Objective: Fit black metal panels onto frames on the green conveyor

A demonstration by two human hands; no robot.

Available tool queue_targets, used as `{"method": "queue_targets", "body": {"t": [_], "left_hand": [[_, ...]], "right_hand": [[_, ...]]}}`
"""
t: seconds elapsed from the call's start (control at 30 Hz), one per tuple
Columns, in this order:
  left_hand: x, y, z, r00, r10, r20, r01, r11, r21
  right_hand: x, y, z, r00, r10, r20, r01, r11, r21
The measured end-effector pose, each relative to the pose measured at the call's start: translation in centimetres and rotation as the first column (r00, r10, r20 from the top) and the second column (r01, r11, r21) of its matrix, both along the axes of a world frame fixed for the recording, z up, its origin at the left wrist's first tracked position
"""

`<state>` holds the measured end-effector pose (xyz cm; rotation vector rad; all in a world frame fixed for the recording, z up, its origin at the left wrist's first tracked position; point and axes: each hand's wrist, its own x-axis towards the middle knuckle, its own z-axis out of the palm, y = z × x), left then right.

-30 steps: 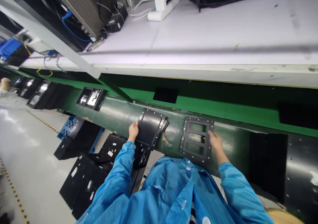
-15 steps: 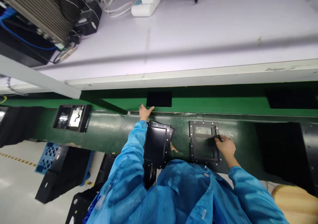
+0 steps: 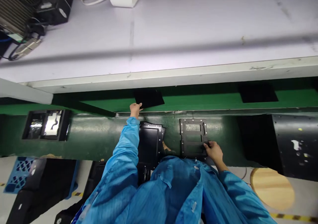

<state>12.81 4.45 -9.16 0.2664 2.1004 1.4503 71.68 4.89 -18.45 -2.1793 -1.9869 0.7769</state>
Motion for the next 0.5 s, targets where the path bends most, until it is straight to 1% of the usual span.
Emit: {"method": "queue_targets", "body": {"t": [0.03,0.07,0.1,0.13,0.17,0.2,0.23,0.27,0.3,0.33,0.37,0.4,0.43,0.47,0.5], "left_hand": [[0.8,-0.7,0.8,0.998,-0.018,0.06,0.012,0.994,0.11],[1.9,-1.4,1.7,0.995,-0.039,0.093,0.022,0.984,0.179],[3.4,-2.1,2.6,0.994,-0.066,0.09,0.045,0.975,0.218],[5.2,-2.8,3.4,0.994,-0.086,0.071,0.066,0.967,0.247],[7.4,-3.5,4.1,0.994,-0.1,0.044,0.085,0.96,0.266],[9.8,-4.3,4.6,0.993,-0.114,0.016,0.105,0.955,0.276],[12.4,-5.1,5.0,0.991,-0.135,-0.01,0.132,0.95,0.284],[15.3,-6.0,5.2,0.987,-0.161,-0.029,0.162,0.942,0.294],[18.3,-6.9,5.3,0.982,-0.186,-0.036,0.188,0.934,0.305],[21.3,-7.8,5.2,0.978,-0.205,-0.029,0.204,0.927,0.314],[24.4,-8.7,5.0,0.976,-0.219,-0.01,0.21,0.923,0.321],[27.3,-9.6,4.7,0.974,-0.228,0.021,0.209,0.922,0.326],[30.2,-10.5,4.4,0.97,-0.235,0.059,0.204,0.923,0.327],[32.8,-11.3,4.2,0.964,-0.243,0.103,0.199,0.925,0.325],[35.1,-12.1,3.9,0.956,-0.252,0.15,0.194,0.928,0.319]], "right_hand": [[0.0,0.4,0.4,1.0,0.017,-0.012,-0.017,0.999,0.045],[-0.2,0.7,1.0,0.998,0.038,-0.041,-0.034,0.996,0.088],[-0.7,0.9,1.7,0.994,0.058,-0.097,-0.047,0.993,0.112],[-1.3,1.0,2.5,0.981,0.073,-0.183,-0.055,0.994,0.097],[-2.2,0.9,3.5,0.951,0.073,-0.3,-0.064,0.997,0.042],[-3.2,0.6,4.5,0.895,0.052,-0.444,-0.082,0.995,-0.048],[-4.3,0.2,5.6,0.803,0.001,-0.596,-0.119,0.98,-0.16],[-5.3,-0.3,6.8,0.68,-0.08,-0.729,-0.179,0.946,-0.271],[-6.4,-0.9,7.9,0.533,-0.181,-0.827,-0.263,0.893,-0.365],[-7.2,-1.4,9.0,0.387,-0.281,-0.878,-0.36,0.831,-0.424],[-7.9,-1.9,9.9,0.263,-0.368,-0.892,-0.447,0.773,-0.45],[-8.4,-2.2,10.6,0.157,-0.437,-0.885,-0.516,0.728,-0.451],[-8.7,-2.4,11.2,0.073,-0.495,-0.866,-0.563,0.696,-0.445],[-8.7,-2.4,11.4,0.006,-0.54,-0.841,-0.584,0.681,-0.442],[-8.5,-2.4,11.5,-0.048,-0.579,-0.814,-0.58,0.679,-0.45]]}}
